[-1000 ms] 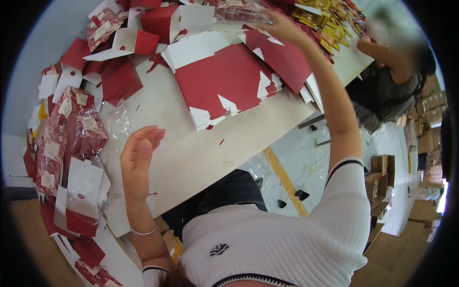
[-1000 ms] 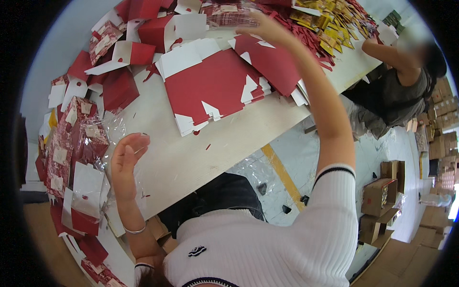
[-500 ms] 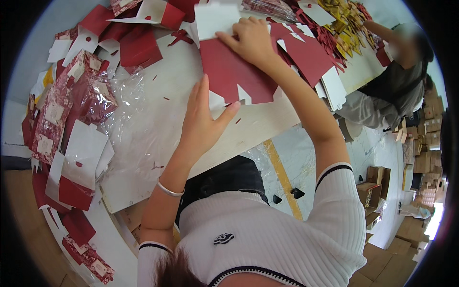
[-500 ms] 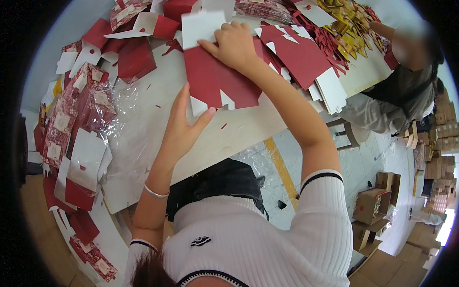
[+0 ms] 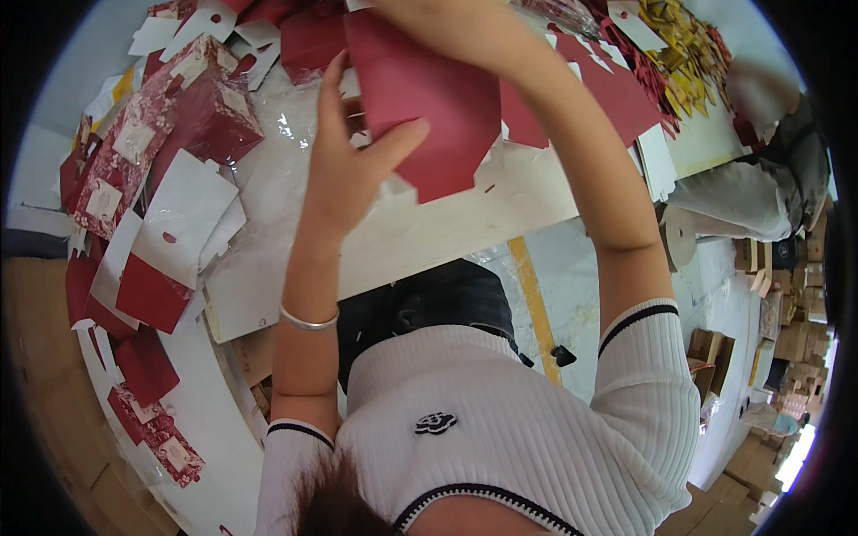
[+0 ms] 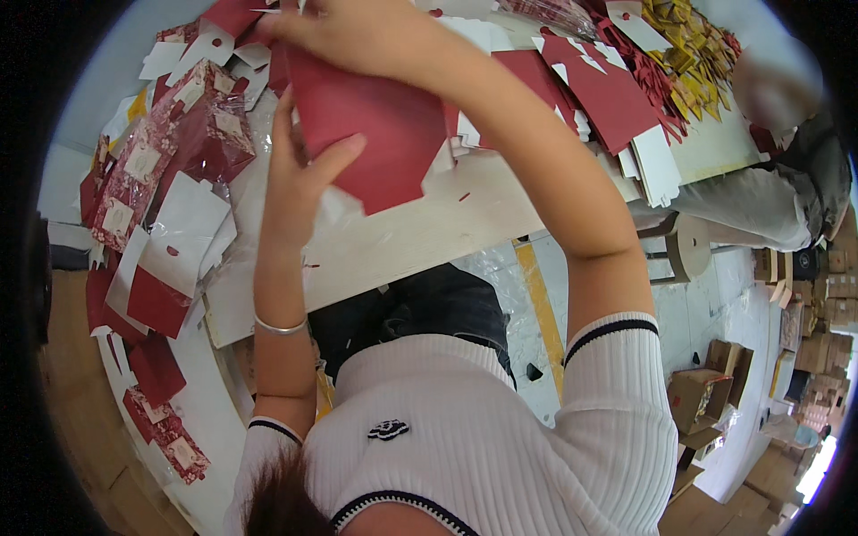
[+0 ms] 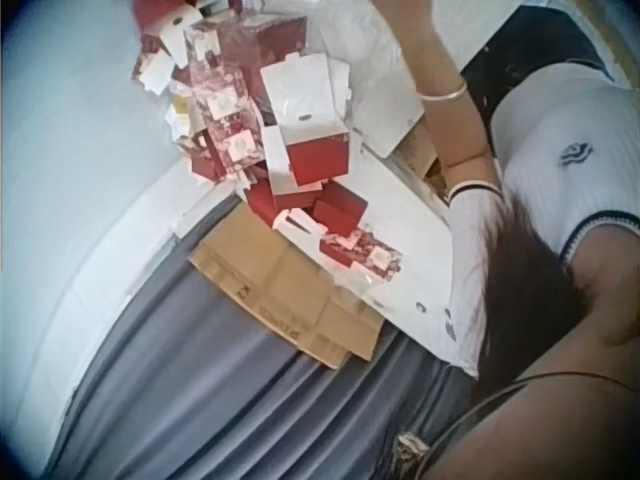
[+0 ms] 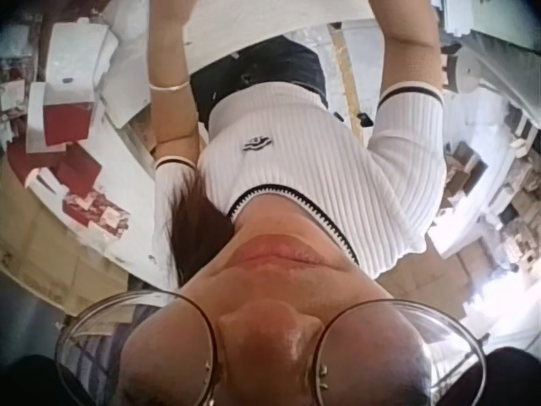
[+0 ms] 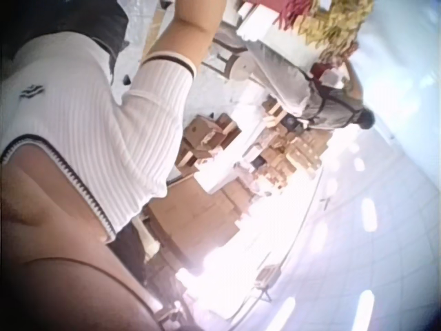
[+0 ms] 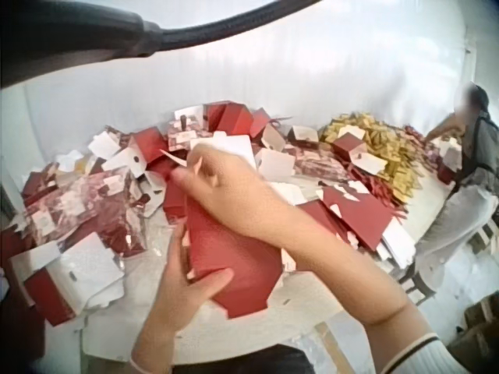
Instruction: The person folds red paper envelopes and inserts small red paper strips into them. The person handles each envelope one at a time, folds the flaps, and places the finished items on the table.
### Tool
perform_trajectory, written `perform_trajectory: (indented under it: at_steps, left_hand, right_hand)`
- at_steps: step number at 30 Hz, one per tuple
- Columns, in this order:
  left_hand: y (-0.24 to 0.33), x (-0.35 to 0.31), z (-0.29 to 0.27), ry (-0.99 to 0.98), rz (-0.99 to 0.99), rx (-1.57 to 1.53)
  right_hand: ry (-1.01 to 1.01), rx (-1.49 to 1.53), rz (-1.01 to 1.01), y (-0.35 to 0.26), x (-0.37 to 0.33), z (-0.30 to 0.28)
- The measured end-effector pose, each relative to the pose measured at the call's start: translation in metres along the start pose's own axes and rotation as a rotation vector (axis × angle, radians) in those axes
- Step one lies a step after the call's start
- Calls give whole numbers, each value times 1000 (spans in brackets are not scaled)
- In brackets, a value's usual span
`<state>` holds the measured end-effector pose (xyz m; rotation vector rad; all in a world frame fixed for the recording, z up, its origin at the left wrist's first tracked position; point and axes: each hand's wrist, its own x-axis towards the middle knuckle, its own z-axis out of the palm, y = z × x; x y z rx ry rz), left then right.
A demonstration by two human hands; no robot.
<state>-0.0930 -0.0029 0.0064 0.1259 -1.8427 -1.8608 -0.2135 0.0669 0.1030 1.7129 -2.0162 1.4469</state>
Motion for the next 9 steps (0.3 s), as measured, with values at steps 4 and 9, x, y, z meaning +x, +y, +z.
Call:
perform_trajectory:
  at_steps: [4,9]
  left_hand:
    - [21,-13,-52,-114,-323,-629]
    - [-20,-37,-96,-385,117,-318]
  right_hand:
    - [82,-389,-405,13,-32,-41]
    - [-395,-289,-321,4,-85,-16]
